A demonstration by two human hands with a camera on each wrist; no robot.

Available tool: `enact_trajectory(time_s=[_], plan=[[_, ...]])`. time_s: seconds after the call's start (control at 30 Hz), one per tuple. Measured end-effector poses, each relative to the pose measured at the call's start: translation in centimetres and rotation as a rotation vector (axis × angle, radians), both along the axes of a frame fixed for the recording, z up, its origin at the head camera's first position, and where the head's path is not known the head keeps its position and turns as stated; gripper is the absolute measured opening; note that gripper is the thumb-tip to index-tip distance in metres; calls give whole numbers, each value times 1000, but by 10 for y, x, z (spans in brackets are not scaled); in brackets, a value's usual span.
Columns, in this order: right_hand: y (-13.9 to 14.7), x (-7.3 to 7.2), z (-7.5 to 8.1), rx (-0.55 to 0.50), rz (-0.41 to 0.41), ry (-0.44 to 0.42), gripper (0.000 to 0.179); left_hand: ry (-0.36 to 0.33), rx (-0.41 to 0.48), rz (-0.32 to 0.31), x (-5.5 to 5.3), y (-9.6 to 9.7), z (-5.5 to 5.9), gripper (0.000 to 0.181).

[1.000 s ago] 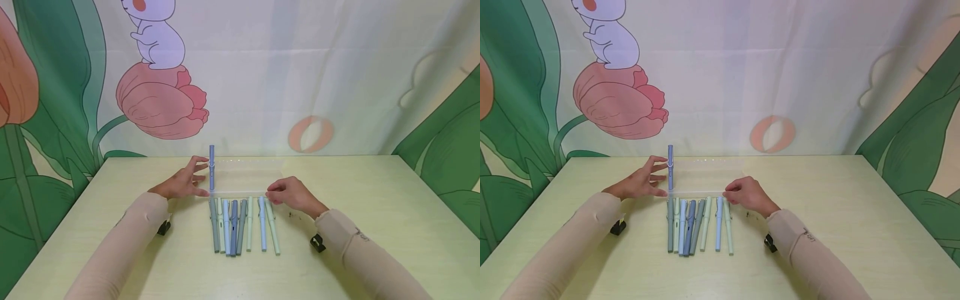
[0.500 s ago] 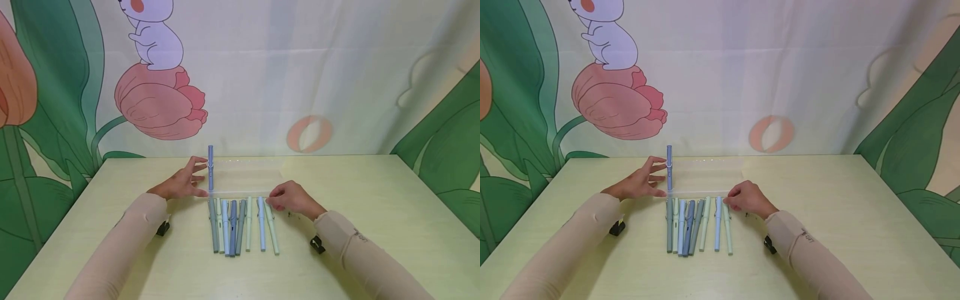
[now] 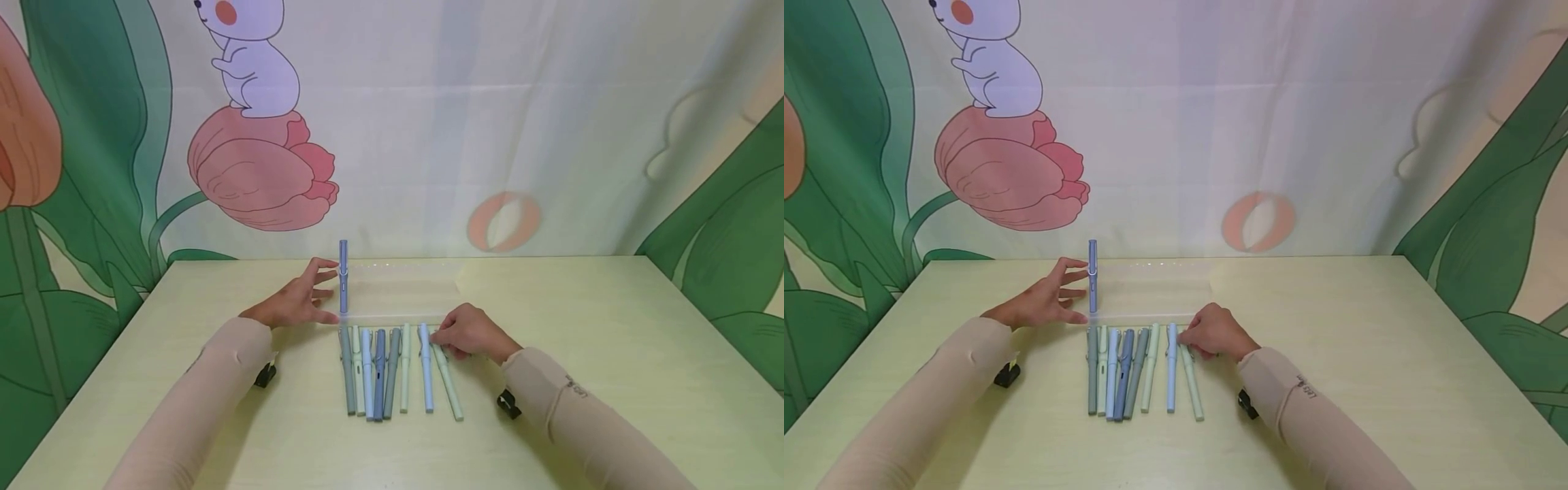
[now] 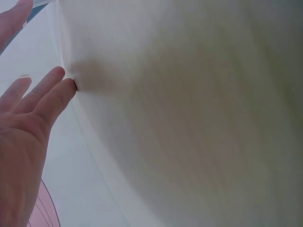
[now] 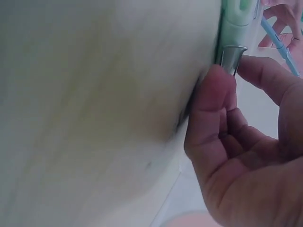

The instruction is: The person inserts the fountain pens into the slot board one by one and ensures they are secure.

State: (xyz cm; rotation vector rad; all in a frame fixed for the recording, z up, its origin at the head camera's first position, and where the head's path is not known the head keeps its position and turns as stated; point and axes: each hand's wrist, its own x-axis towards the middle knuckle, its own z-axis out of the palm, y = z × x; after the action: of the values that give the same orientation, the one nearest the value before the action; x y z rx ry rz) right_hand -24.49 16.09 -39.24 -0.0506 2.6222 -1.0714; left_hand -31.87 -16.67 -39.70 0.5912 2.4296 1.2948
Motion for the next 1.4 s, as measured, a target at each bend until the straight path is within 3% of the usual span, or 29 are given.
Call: enact_trajectory(time_s=[0.2,0.43,0.8,1.03,1.4], plan=[[-1,3,1,-5,8,12,14,5,-4,4,1,1,0,97],[7,5,12,-116,30,39,17,6,-1,4,2,1,1,98],[11,-4,27,-254,-15,96,20,18,-5,-3,2,0,1,98],[7,-9,29,-337,-25,108,39,18,-4,-4,2,0,1,99],[-6,-18,43,-386,-42,184,32,13,-10,5,2,1,1,99]])
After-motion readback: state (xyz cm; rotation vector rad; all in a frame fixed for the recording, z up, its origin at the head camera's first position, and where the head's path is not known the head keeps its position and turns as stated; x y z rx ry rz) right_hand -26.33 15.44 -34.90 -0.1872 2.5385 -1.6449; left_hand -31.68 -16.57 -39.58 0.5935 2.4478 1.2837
